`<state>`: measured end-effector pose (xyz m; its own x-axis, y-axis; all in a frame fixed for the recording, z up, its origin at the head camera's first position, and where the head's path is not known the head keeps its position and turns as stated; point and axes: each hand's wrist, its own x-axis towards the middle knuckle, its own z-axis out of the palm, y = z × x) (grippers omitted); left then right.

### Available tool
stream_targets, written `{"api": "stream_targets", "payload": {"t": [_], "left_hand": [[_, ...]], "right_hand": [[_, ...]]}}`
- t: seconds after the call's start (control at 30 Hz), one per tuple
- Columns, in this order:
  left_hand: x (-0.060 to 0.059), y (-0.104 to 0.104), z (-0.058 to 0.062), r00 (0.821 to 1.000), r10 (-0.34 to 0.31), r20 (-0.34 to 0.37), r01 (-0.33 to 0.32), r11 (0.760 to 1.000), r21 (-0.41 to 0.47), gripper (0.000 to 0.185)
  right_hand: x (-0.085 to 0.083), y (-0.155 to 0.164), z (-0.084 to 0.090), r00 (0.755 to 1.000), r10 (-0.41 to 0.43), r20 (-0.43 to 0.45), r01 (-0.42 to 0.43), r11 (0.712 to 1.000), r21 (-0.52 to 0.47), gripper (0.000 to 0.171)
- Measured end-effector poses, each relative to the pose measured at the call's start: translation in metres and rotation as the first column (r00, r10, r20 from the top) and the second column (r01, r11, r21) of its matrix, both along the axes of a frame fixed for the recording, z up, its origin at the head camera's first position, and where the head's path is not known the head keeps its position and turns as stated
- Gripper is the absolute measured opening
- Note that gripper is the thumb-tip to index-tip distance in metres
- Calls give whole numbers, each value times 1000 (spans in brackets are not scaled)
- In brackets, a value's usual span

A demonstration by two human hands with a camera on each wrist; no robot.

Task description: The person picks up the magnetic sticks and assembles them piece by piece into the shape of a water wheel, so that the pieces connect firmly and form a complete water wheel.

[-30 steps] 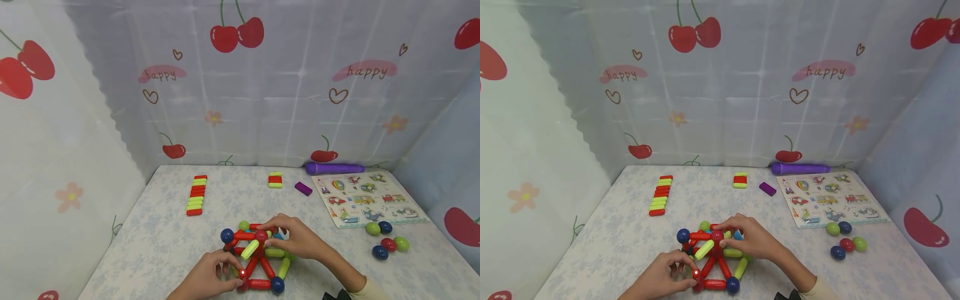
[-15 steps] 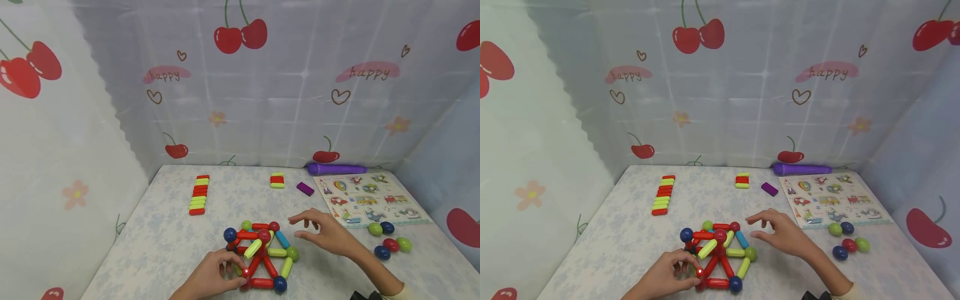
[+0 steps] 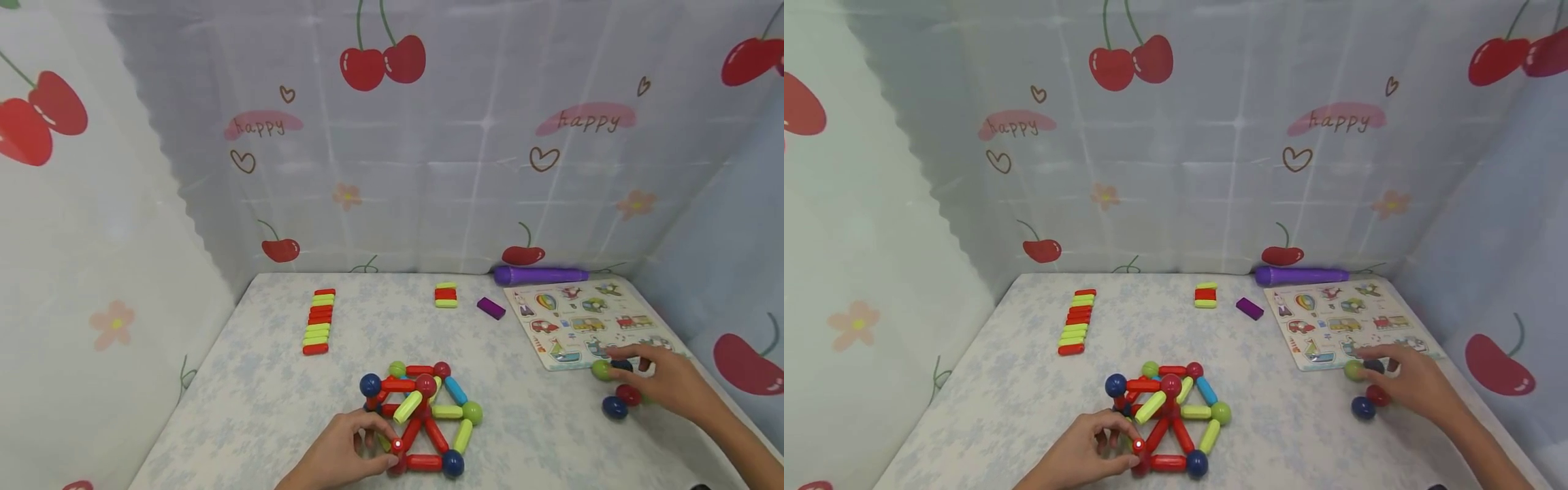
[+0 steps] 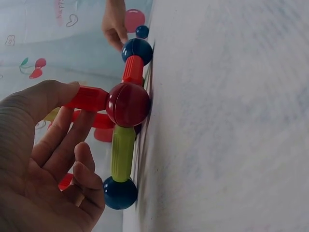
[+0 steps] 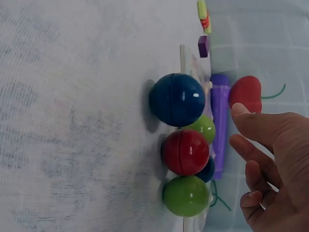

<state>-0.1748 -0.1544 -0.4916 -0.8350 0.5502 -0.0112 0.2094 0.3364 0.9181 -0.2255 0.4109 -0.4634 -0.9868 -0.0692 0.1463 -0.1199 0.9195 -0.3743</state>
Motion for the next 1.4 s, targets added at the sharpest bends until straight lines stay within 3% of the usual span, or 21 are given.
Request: {"api": "stream_targets", "payload": {"t": [0.3,0.7,0.87,0.97,1.07,1.17,1.4], "left_hand": [[1,-2,0,999,2,32,-3,1000,14,11],[4,-1,0,999,15,40,-15,1000,5,11],[4,0,0,999,19,32,-20,1000,12,12],[4,0,0,999,22,27,-22,1000,16,13],[4,0,0,999,21,31,-22,999,24,12],[5,0,-2,999,18,30,-19,999,34,12],[6,-3,-3,1000,2,-14,-1,998,56,15]], "right_hand": [[-12,-1,-16,999,31,34,-31,1000,-6,44],[-21,-4,-19,996,71,46,-75,994,78,42],[-16,-29,-8,991,108,-84,-105,994,39,40],[-10,-62,5,958,176,-227,-183,983,-13,39],[-4,-104,20,900,264,-346,-299,953,-49,42],[3,-146,35,855,353,-381,-425,897,-124,46],[22,-226,49,763,555,-332,-644,697,-314,35]]}}
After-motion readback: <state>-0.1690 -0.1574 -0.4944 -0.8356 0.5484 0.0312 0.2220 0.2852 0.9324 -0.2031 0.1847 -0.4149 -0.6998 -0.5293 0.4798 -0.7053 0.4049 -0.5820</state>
